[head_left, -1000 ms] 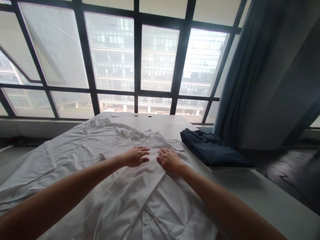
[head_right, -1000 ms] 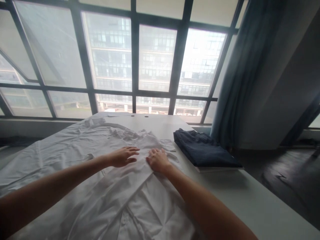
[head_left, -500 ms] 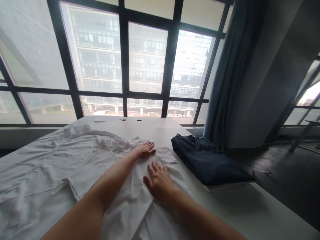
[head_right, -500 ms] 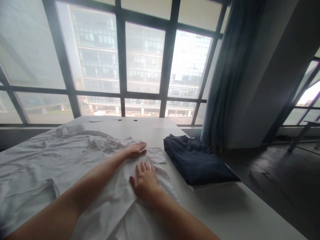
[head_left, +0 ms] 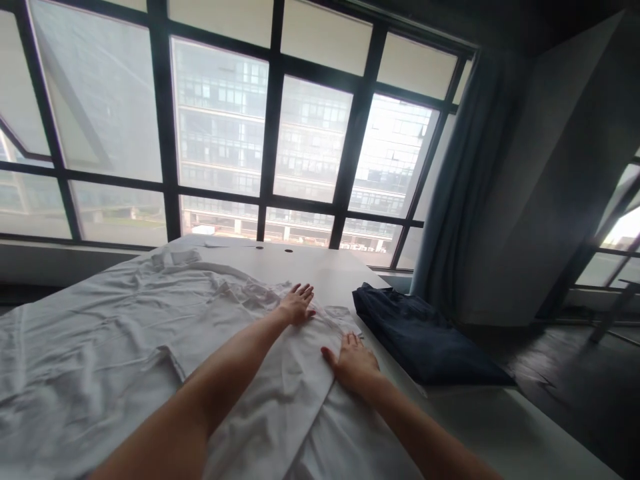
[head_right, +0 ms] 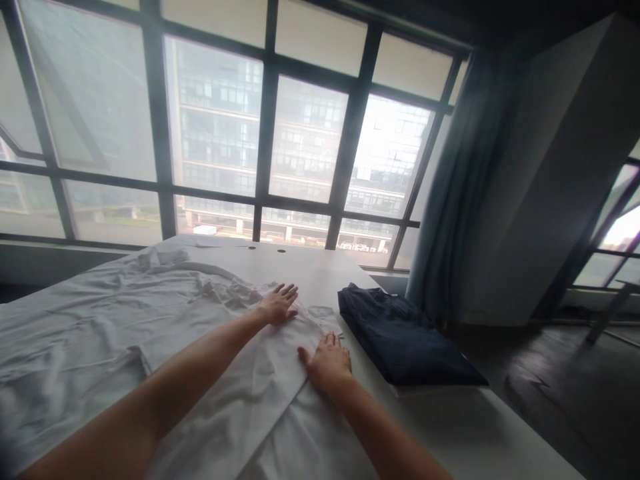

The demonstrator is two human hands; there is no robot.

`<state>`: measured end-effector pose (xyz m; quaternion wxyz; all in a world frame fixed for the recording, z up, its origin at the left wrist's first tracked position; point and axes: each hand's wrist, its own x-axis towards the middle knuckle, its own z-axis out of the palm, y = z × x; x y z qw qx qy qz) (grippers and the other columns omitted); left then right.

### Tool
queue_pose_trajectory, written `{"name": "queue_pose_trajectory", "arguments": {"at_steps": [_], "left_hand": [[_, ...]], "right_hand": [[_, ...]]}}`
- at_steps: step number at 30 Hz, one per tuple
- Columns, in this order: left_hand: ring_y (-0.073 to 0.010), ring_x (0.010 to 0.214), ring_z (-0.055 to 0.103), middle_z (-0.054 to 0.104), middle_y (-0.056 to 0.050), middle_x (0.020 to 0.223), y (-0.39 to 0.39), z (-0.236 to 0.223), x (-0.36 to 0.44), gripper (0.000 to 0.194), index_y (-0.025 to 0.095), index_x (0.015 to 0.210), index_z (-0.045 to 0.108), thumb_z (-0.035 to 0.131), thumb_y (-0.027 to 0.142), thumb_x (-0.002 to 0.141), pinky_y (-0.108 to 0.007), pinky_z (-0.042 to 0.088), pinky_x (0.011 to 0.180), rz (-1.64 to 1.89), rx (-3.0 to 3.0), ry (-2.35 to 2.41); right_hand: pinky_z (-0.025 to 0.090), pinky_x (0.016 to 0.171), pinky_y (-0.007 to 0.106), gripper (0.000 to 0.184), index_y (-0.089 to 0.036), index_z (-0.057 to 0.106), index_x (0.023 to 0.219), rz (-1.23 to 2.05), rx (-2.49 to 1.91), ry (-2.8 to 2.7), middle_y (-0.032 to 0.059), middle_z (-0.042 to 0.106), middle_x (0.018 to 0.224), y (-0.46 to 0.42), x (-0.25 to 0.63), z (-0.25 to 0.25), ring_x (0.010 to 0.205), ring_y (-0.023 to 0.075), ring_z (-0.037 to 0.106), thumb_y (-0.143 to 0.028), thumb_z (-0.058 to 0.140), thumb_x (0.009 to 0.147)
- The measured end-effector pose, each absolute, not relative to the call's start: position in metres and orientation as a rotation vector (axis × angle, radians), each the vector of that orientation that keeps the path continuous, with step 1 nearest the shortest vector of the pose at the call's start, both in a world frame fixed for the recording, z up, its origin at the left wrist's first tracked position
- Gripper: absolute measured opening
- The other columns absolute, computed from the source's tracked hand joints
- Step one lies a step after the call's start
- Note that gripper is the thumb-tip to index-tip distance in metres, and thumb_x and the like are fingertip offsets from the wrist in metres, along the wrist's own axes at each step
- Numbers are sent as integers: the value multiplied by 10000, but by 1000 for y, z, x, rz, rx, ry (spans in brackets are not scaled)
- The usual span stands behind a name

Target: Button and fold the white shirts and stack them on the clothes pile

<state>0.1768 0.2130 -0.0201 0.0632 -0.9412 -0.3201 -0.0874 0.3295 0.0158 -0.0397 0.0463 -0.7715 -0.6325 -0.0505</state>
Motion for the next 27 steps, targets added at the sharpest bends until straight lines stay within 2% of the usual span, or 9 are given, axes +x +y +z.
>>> {"name": "queue_pose_trajectory", "arguments": {"at_steps": [3, 4, 6, 8, 10, 14, 19, 23, 27], "left_hand": [[-280, 1550, 185, 292, -136, 1650, 212, -6, 121, 627, 170, 1536, 430, 378, 496, 1002, -484, 54, 1258, -386, -2771, -1011], [-295, 1541, 212, 314, -150, 1639, 213, -2, 95, 597, 164, 1509, 465, 404, 471, 1000, -499, 57, 1255, -391, -2730, -1112], [-326, 1516, 269, 354, -189, 1614, 215, 5, 40, 537, 145, 1443, 526, 470, 418, 984, -527, 90, 1241, -392, -2586, -1391], [-366, 1470, 338, 435, -217, 1556, 217, 8, -11, 475, 128, 1366, 575, 487, 395, 982, -559, 193, 1198, -406, -2446, -1726], [-392, 1385, 447, 532, -252, 1453, 216, 8, -47, 434, 95, 1260, 631, 502, 396, 975, -530, 333, 1122, -400, -2376, -1964], [-332, 1122, 660, 714, -206, 1154, 220, 1, -69, 352, 124, 1002, 719, 550, 427, 940, -382, 489, 926, -396, -2386, -2131], [-251, 906, 705, 755, -110, 910, 240, -6, -57, 373, 165, 839, 721, 527, 466, 942, -273, 473, 742, -597, -2378, -2251], [-231, 815, 690, 740, -87, 807, 255, -3, -49, 352, 153, 799, 725, 544, 425, 931, -252, 431, 652, -750, -2324, -2320], [-212, 831, 684, 758, -66, 872, 258, 12, -51, 295, 160, 872, 762, 584, 390, 920, -243, 416, 655, -912, -2326, -2287]], "right_hand": [[504, 930, 499, 740, -91, 714, 1237, -153, -2395, -1975, 288, 660, 1251, 26, 326, -20, 1185, 403, 632, -685, 361, 974], [513, 901, 479, 699, -99, 744, 1170, -141, -2397, -1988, 283, 689, 1184, 33, 325, -10, 1117, 386, 667, -659, 370, 984], [511, 893, 432, 579, -107, 750, 1143, -127, -2348, -1991, 261, 690, 1199, 54, 323, 8, 1112, 356, 669, -576, 447, 987], [507, 889, 381, 504, -95, 728, 1175, 11, -2336, -1921, 235, 691, 1222, 81, 325, 22, 1128, 328, 663, -506, 518, 974], [503, 864, 336, 469, -88, 721, 1172, 154, -2353, -1831, 217, 701, 1211, 108, 327, 26, 1115, 303, 669, -475, 550, 968], [488, 790, 291, 345, -100, 760, 1028, 276, -2295, -1748, 179, 743, 1096, 149, 327, 16, 1022, 275, 693, -402, 635, 919], [471, 728, 268, 195, -111, 784, 858, 327, -2208, -1704, 143, 767, 946, 176, 325, 0, 918, 249, 706, -275, 678, 857], [471, 686, 232, 207, -134, 793, 944, 335, -2183, -1645, 105, 771, 951, 186, 328, -4, 880, 212, 711, -278, 692, 837], [480, 730, 238, 217, -181, 784, 1011, 222, -2104, -1581, 82, 767, 979, 186, 330, 5, 910, 210, 704, -270, 673, 847]]}}
